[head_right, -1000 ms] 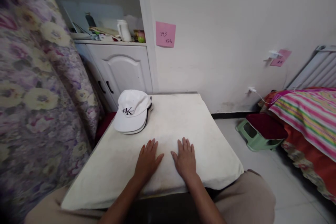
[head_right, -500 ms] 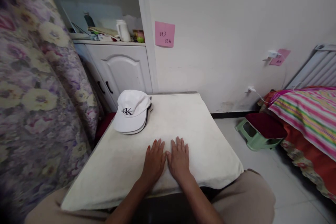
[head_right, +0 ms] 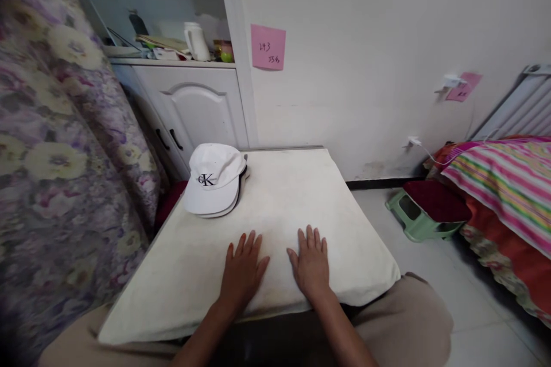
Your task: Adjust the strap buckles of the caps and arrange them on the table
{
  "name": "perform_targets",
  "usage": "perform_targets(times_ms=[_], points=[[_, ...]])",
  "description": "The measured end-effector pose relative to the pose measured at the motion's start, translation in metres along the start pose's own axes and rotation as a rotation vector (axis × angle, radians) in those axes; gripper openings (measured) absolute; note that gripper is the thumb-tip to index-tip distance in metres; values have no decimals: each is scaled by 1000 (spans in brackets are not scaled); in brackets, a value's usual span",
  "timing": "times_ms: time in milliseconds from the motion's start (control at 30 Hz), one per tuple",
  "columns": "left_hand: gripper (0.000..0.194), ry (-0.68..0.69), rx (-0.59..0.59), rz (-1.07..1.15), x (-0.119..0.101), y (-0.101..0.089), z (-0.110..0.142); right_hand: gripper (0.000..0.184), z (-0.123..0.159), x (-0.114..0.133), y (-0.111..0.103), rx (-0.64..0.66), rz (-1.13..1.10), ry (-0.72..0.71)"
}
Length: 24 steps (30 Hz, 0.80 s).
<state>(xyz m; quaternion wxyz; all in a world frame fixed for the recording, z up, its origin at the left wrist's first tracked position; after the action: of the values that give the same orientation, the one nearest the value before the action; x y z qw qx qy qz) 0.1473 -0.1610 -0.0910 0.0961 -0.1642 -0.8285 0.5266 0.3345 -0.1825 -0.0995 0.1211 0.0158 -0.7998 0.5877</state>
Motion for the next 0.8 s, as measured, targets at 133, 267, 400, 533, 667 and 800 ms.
perform_targets(times_ms=[133,267,400,533,667,800], points=[[53,-41,24,-32,14,-2,7,64,5,-19,-2,-15,43,43],[56,-63,41,-44,28,-6,16,65,8,-31,-3,-17,74,68],[57,-82,38,-49,38,-9,24,64,11,-38,-2,-26,89,80],[56,-96,30,-46,40,-9,27,63,14,-42,-3,-34,79,100],[51,-122,0,-50,29,-11,13,62,9,-25,-8,-48,24,85],[49,-57,-71,-22,7,-9,-12,60,-4,11,-8,-63,-47,-8]])
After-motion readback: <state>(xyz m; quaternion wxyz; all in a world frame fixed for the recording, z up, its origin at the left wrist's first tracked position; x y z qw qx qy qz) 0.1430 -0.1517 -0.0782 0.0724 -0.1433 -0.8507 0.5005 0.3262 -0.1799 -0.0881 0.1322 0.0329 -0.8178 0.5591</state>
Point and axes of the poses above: each hand's wrist, its own z-axis away from the middle knuckle, its own y-axis out of the palm, x = y × z, the point moved 4 cm from there along -z, towards the middle knuckle, and after that the axes turned 10 degrees about -x, right-handed, at the moved point
